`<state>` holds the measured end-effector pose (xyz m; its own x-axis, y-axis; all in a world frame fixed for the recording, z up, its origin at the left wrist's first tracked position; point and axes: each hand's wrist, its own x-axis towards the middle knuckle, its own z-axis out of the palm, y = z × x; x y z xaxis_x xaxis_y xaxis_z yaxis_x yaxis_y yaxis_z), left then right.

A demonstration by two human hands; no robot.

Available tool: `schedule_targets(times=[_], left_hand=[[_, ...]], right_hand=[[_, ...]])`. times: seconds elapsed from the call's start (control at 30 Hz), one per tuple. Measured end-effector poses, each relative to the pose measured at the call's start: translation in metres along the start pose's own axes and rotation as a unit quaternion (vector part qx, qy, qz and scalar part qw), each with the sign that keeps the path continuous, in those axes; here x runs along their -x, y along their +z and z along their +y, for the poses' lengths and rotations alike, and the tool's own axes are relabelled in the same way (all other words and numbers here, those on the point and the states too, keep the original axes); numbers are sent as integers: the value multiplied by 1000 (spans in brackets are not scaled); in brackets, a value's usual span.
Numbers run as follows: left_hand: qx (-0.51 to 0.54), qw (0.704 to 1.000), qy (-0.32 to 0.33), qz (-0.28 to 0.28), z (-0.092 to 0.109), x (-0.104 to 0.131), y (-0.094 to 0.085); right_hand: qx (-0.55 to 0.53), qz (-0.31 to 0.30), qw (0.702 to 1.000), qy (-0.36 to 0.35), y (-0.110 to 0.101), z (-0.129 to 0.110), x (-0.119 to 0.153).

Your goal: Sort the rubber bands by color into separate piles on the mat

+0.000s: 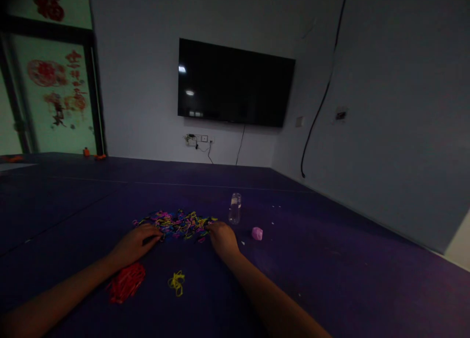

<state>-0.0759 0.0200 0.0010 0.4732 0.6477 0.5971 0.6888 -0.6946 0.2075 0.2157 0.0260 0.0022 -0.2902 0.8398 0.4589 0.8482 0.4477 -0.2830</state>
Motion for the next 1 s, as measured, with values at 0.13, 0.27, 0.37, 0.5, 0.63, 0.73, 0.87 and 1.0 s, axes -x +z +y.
schedule_targets(times=[0.13, 0.27, 0.37, 0.5, 0.63, 0.73, 0.87, 1.0], left_hand=[[0, 1000, 0, 1, 1, 0, -1], [3, 1000, -1, -1, 1, 0, -1], [4, 1000, 4, 3, 1, 0, 0], [1, 1000, 4, 3, 2, 0, -1], [-1, 1000, 5, 6, 1, 0, 0], [-1, 1000, 7, 10, 1, 0, 0], [-1, 1000, 3, 0, 2, 0, -1], [1, 1000, 0, -6, 2, 0, -1]], right_hand=[[-16, 39, 999, -5, 4, 5, -1], [-37, 68, 997, -24, 8, 9, -1], [-49, 73, 996, -33, 8, 9, -1], [-55, 68, 996, -26, 7, 9, 0], [-48, 50, 998, -10, 6, 10, -1], [-32, 31, 999, 3, 6, 11, -1], [-33, 20, 999, -18, 5, 11, -1], [-28, 4, 998, -51, 4, 9, -1]])
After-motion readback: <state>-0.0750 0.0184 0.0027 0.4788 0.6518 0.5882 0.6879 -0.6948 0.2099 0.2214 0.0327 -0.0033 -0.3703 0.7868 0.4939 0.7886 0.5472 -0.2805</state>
